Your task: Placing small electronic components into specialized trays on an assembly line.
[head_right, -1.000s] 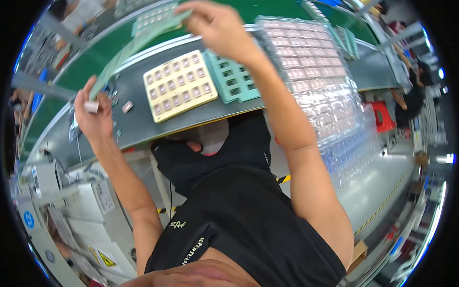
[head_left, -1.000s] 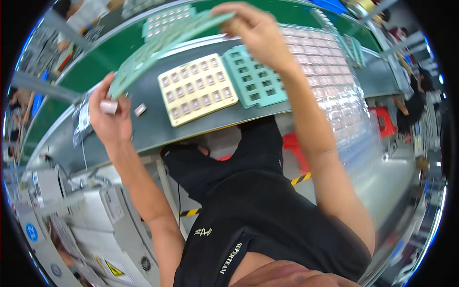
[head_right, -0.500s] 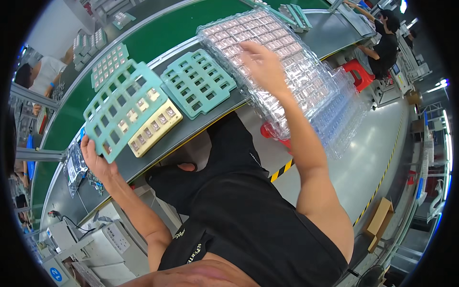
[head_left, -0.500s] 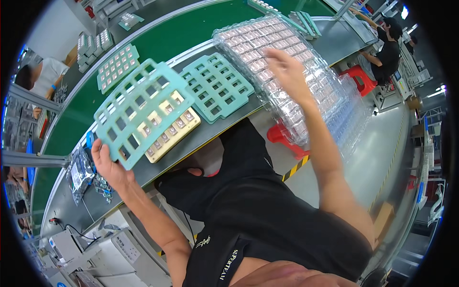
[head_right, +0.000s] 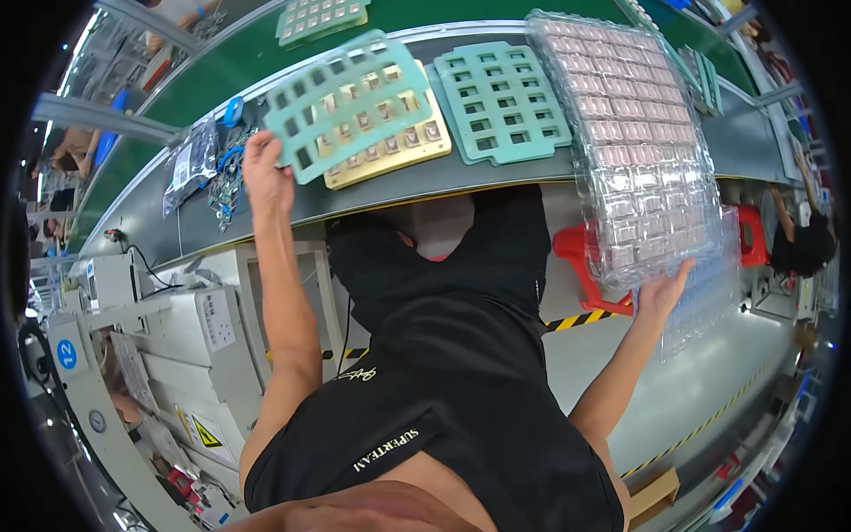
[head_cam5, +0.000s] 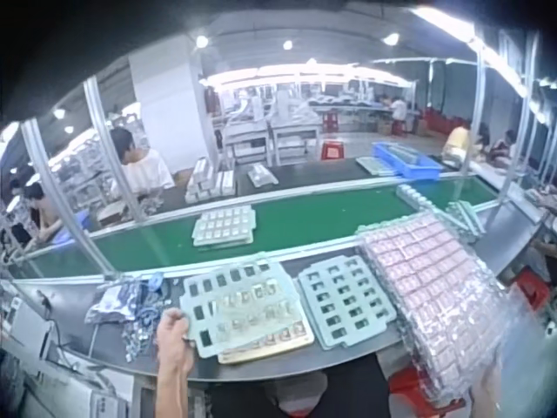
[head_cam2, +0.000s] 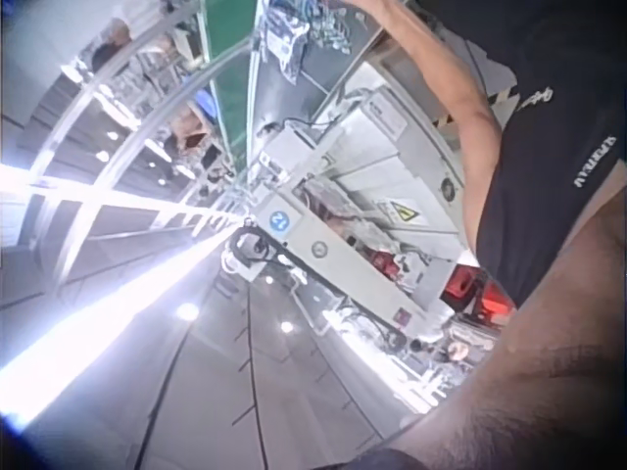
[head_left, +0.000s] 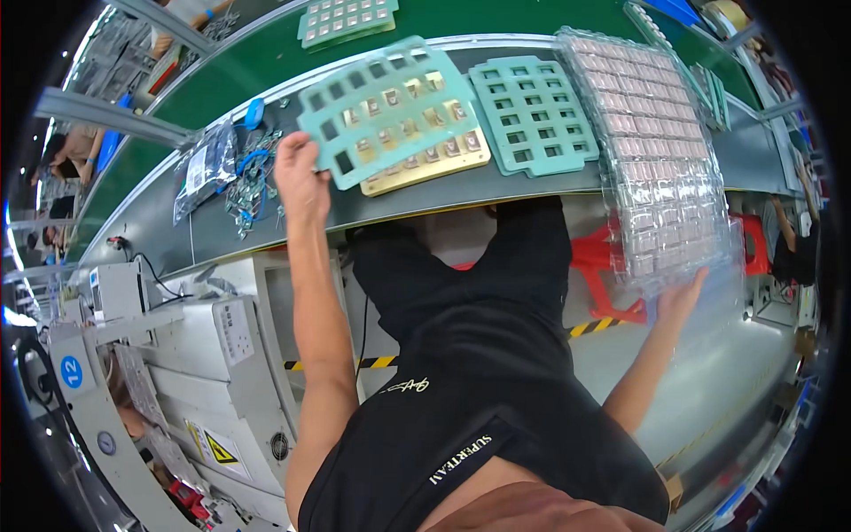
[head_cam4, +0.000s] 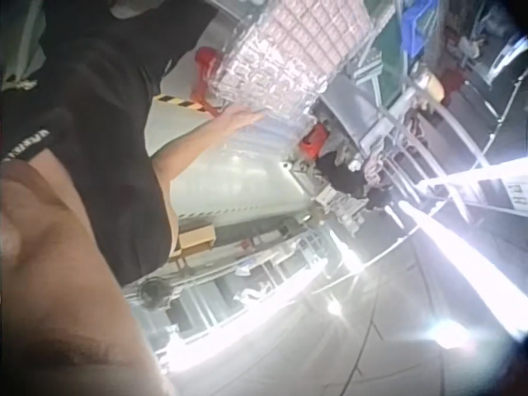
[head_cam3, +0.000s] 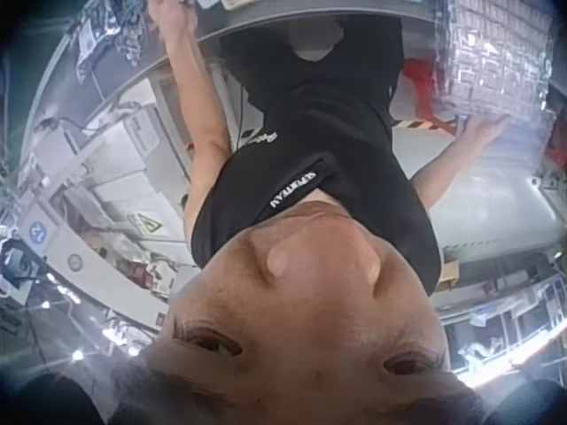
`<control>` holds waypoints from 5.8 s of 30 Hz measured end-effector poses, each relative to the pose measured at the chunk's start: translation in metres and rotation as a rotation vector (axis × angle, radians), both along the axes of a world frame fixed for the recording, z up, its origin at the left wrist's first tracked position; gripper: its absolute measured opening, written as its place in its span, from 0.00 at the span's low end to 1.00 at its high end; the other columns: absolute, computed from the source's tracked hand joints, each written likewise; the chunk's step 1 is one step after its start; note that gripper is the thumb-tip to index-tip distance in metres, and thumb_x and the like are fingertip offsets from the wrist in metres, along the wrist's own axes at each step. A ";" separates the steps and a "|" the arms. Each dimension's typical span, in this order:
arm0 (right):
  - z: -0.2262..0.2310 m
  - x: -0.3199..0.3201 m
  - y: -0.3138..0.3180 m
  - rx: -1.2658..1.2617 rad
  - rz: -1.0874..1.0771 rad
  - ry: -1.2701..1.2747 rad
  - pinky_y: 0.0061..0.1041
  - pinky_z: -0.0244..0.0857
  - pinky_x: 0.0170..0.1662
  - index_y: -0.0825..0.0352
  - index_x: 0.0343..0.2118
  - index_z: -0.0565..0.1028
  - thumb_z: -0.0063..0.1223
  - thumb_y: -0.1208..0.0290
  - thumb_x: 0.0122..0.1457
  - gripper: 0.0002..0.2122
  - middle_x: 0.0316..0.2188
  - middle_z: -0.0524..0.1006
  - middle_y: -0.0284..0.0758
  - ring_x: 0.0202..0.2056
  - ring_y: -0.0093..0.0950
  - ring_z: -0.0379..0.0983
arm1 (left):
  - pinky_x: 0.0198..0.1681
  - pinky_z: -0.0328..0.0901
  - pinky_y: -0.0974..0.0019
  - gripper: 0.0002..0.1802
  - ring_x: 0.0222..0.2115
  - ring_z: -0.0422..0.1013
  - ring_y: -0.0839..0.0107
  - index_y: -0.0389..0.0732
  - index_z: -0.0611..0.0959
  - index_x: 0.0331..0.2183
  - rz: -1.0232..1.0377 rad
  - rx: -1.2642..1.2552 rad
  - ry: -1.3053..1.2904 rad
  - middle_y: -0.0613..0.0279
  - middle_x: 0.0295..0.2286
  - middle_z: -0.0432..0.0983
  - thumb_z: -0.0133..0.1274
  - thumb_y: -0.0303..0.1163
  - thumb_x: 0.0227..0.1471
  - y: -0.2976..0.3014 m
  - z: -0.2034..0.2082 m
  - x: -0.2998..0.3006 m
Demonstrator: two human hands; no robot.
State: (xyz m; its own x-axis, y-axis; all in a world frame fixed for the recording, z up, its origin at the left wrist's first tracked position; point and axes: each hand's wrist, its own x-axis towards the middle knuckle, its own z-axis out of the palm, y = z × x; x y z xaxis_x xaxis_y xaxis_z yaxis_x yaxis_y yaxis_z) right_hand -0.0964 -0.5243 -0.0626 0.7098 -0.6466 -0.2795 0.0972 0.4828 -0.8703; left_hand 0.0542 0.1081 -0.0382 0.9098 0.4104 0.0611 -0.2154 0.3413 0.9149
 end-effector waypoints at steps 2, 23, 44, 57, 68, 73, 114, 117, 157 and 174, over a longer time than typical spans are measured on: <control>0.003 0.010 0.009 0.041 -0.030 0.030 0.53 0.47 0.66 0.62 0.68 0.51 0.54 0.44 0.59 0.41 0.67 0.51 0.46 0.66 0.45 0.50 | 0.19 0.60 0.78 0.07 0.23 0.67 0.82 0.43 0.75 0.37 -0.040 0.023 0.044 0.70 0.28 0.72 0.52 0.23 0.55 -0.007 -0.002 -0.001; -0.014 0.004 0.001 0.313 -0.040 -0.114 0.40 0.69 0.53 0.66 0.53 0.70 0.55 0.56 0.60 0.23 0.45 0.76 0.37 0.46 0.34 0.74 | 0.21 0.65 0.73 0.21 0.20 0.69 0.77 0.41 0.77 0.54 -0.071 0.771 0.352 0.63 0.27 0.74 0.48 0.26 0.58 -0.008 0.006 0.005; 0.001 0.005 0.031 0.228 -0.326 -0.081 0.42 0.69 0.53 0.63 0.66 0.50 0.50 0.68 0.62 0.32 0.55 0.67 0.43 0.53 0.38 0.69 | 0.50 0.63 0.61 0.42 0.41 0.71 0.63 0.30 0.83 0.41 -1.052 1.315 0.330 0.51 0.41 0.78 0.41 0.65 0.59 -0.377 0.032 0.356; -0.012 0.007 0.035 0.113 -0.375 -0.085 0.40 0.69 0.54 0.65 0.64 0.56 0.49 0.65 0.63 0.27 0.54 0.70 0.43 0.53 0.37 0.71 | 0.51 0.67 0.59 0.41 0.49 0.73 0.57 0.23 0.68 0.56 -1.262 0.911 0.479 0.42 0.51 0.72 0.48 0.54 0.60 -0.393 0.009 0.351; -0.016 0.005 0.042 0.046 -0.402 -0.142 0.40 0.72 0.52 0.67 0.62 0.58 0.47 0.67 0.64 0.25 0.53 0.72 0.43 0.50 0.37 0.74 | 0.47 0.68 0.62 0.43 0.43 0.76 0.60 0.20 0.73 0.51 -1.345 0.956 0.344 0.43 0.46 0.76 0.50 0.58 0.57 -0.410 -0.014 0.368; -0.020 0.007 0.046 0.024 -0.475 -0.179 0.38 0.77 0.45 0.67 0.60 0.60 0.51 0.68 0.63 0.24 0.48 0.74 0.42 0.45 0.35 0.77 | 0.46 0.68 0.62 0.41 0.42 0.76 0.61 0.20 0.76 0.48 -1.366 0.940 0.255 0.44 0.44 0.77 0.50 0.56 0.58 -0.427 -0.012 0.372; -0.058 0.000 0.020 -0.065 -0.532 0.067 0.40 0.62 0.59 0.72 0.59 0.65 0.51 0.53 0.62 0.30 0.54 0.73 0.45 0.53 0.39 0.71 | 0.50 0.69 0.57 0.30 0.46 0.76 0.54 0.37 0.87 0.38 -1.107 1.370 -0.036 0.49 0.40 0.82 0.58 0.53 0.41 -0.447 -0.035 0.372; -0.048 -0.005 0.030 -0.014 -0.524 0.078 0.40 0.61 0.59 0.72 0.60 0.65 0.51 0.52 0.62 0.31 0.54 0.73 0.45 0.54 0.39 0.70 | 0.49 0.69 0.53 0.32 0.44 0.76 0.49 0.34 0.85 0.39 -1.060 1.373 -0.087 0.41 0.41 0.80 0.57 0.54 0.44 -0.431 -0.025 0.341; 0.011 0.024 0.031 -0.833 -0.607 0.784 0.41 0.53 0.64 0.70 0.64 0.57 0.51 0.41 0.58 0.41 0.61 0.62 0.53 0.62 0.45 0.60 | 0.28 0.65 0.73 0.19 0.27 0.72 0.76 0.32 0.78 0.44 -1.148 -0.054 0.250 0.57 0.33 0.78 0.43 0.39 0.67 -0.063 0.006 0.250; 0.119 0.602 0.172 -2.268 0.194 0.316 0.36 0.65 0.56 0.58 0.60 0.65 0.57 0.62 0.57 0.27 0.53 0.72 0.41 0.54 0.42 0.69 | 0.28 0.65 0.74 0.16 0.28 0.72 0.75 0.32 0.78 0.45 -1.210 -0.031 0.316 0.55 0.35 0.78 0.41 0.33 0.66 0.029 0.013 0.260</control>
